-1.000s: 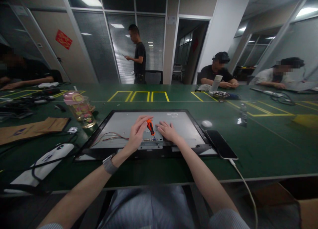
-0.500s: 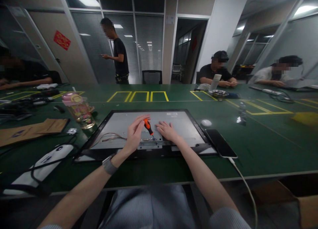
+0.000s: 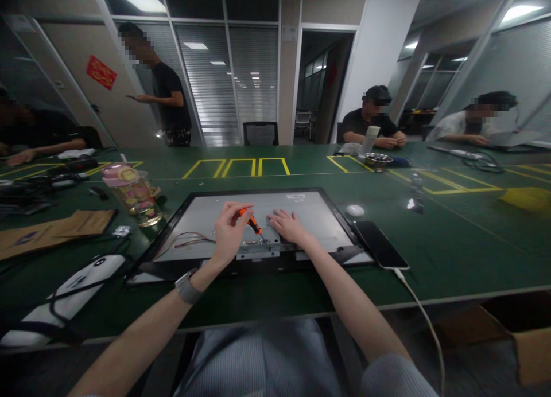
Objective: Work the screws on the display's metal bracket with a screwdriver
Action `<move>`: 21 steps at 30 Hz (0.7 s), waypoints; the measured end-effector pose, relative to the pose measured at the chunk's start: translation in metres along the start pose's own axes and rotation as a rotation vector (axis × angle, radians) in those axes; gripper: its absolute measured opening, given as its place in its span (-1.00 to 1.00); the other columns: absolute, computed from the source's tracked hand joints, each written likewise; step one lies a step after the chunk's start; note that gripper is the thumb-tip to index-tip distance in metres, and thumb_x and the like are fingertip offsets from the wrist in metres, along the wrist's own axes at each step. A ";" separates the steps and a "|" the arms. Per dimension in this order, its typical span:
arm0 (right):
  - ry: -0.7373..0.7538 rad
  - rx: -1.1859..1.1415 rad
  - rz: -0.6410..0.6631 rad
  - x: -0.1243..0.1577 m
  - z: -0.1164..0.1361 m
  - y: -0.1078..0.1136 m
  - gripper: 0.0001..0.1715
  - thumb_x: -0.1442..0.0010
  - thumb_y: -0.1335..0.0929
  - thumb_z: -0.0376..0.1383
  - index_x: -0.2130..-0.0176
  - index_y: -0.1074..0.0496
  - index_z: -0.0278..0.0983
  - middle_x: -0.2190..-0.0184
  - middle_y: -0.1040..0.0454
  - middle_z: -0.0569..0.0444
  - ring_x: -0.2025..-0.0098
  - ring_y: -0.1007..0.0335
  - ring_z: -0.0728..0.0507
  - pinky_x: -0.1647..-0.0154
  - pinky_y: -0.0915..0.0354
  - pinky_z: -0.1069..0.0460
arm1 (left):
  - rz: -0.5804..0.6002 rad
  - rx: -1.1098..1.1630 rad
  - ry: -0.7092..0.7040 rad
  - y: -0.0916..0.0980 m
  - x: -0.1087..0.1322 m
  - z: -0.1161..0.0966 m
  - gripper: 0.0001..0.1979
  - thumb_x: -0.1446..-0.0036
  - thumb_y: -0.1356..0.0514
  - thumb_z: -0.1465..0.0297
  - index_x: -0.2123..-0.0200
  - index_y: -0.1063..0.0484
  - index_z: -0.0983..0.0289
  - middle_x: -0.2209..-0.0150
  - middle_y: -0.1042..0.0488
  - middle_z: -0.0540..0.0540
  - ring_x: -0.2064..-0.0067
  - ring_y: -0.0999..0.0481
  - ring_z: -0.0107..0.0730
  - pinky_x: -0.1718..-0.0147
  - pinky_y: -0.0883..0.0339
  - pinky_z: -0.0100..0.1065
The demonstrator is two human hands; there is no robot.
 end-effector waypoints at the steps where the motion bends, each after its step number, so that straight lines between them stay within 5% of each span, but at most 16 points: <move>1: 0.000 0.000 -0.003 0.000 0.000 0.000 -0.46 -0.38 -0.02 -0.16 -0.27 -0.13 -0.16 -0.34 -0.01 -0.05 -0.37 0.20 -0.30 -0.25 0.20 -0.39 | 0.022 0.007 -0.006 0.000 0.000 -0.001 -0.82 -0.13 -0.22 0.32 0.21 -0.53 0.24 0.29 -0.33 0.05 0.27 -0.40 -0.46 0.25 -0.34 -0.42; 7: 0.000 0.010 0.014 -0.001 -0.001 -0.001 -0.45 -0.38 0.00 -0.15 -0.27 -0.12 -0.15 -0.34 0.01 -0.04 -0.37 0.20 -0.28 -0.26 0.20 -0.40 | 0.160 0.160 -0.015 0.000 0.003 0.000 -0.72 -0.28 -0.01 0.35 0.06 -0.45 0.23 0.19 -0.46 0.12 0.12 -0.45 -0.35 0.06 -0.31 -0.28; 13: -0.004 0.006 0.010 -0.002 -0.003 -0.002 -0.44 -0.38 0.00 -0.13 -0.28 -0.10 -0.13 -0.35 0.02 -0.02 -0.37 0.21 -0.28 -0.26 0.21 -0.38 | 0.075 0.039 -0.010 0.000 0.001 0.002 -0.77 -0.17 -0.18 0.28 0.15 -0.54 0.19 0.23 -0.33 0.08 0.19 -0.39 -0.41 0.18 -0.32 -0.41; 21: 0.002 0.004 0.007 -0.001 -0.002 -0.001 -0.45 -0.38 -0.01 -0.15 -0.27 -0.12 -0.15 -0.35 0.02 -0.04 -0.37 0.21 -0.28 -0.27 0.23 -0.37 | 0.128 0.110 -0.019 0.000 0.003 -0.004 -0.71 -0.28 0.00 0.36 0.04 -0.43 0.24 0.18 -0.47 0.12 0.12 -0.47 -0.36 0.05 -0.30 -0.30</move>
Point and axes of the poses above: each hand's wrist, its own x-axis away from the middle knuckle, its own y-axis out of the back of the hand, z = x × y, the point moved 1 cm from there along -x, towards the middle knuckle
